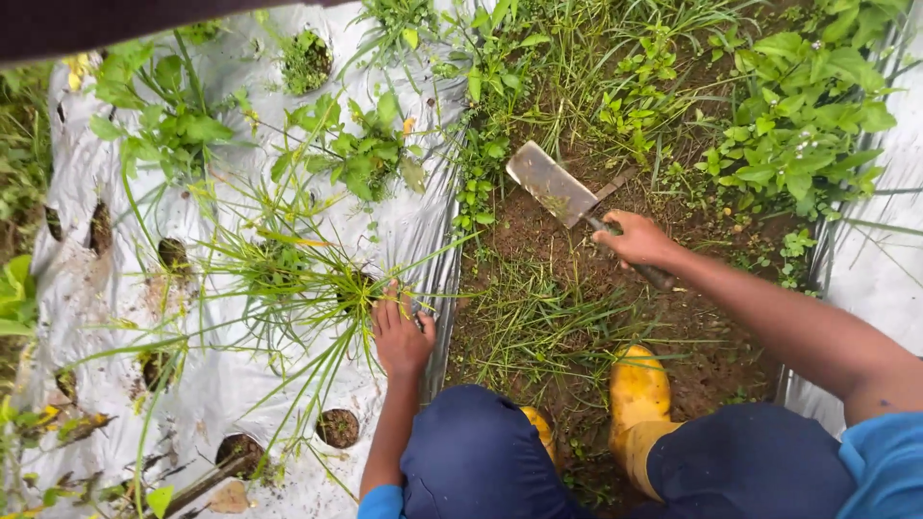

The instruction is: The person uses a hand hoe to scrape and remove weeds from the soil between rows of plants covered with white plastic mulch. They also pull weeds by hand from the planting holes and the edges of the plastic sheet.

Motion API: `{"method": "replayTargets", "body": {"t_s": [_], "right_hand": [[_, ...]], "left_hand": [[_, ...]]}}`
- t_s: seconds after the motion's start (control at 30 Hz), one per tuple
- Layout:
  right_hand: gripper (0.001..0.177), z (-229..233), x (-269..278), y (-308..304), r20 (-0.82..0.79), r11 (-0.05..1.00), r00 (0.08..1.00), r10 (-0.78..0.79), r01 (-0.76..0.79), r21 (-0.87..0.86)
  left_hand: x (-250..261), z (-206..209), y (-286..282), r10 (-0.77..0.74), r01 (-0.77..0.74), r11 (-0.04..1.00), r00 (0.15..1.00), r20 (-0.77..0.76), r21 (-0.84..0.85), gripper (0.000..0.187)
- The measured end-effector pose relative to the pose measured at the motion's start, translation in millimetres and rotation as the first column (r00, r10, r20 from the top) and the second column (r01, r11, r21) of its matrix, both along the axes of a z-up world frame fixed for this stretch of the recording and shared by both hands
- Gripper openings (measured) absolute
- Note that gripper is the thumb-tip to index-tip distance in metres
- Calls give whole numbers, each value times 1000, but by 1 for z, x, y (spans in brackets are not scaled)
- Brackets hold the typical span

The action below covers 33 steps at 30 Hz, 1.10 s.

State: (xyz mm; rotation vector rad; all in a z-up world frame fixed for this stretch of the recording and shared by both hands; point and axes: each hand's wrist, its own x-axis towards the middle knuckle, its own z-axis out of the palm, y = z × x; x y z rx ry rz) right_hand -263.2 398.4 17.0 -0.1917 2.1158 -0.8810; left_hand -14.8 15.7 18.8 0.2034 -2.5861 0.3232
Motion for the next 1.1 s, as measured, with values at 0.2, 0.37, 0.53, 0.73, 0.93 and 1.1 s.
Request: {"method": "replayTargets", "body": {"t_s": [0.2,0.37,0.53,0.73,0.93,1.1], "right_hand": [[63,-20,-9,-25,37,968,984,-173,177,-178],[55,-50,-11,-55,-87,972,988,-124,104,-210],[41,-63,14,-34,-229,982,971,62,-100,-159],[61,-104,11,-39,-127,952,954,-273,249,-180],[49,-51,24,-33,-250,985,960,122,-147,-85],[52,-76,23,-56,-269,966,931,-247,214,-144]], "left_hand": [[5,-7,-4,-16,16,1000,1000,-5,-8,39],[0,-1,-1,-20,20,1000,1000,-4,4,40],[0,0,-3,-23,23,1000,1000,-1,17,43],[2,-2,0,-18,18,1000,1000,17,18,44],[3,-11,-5,-6,6,1000,1000,14,2,48],[6,-18,-8,-17,17,1000,1000,8,-9,50]]}}
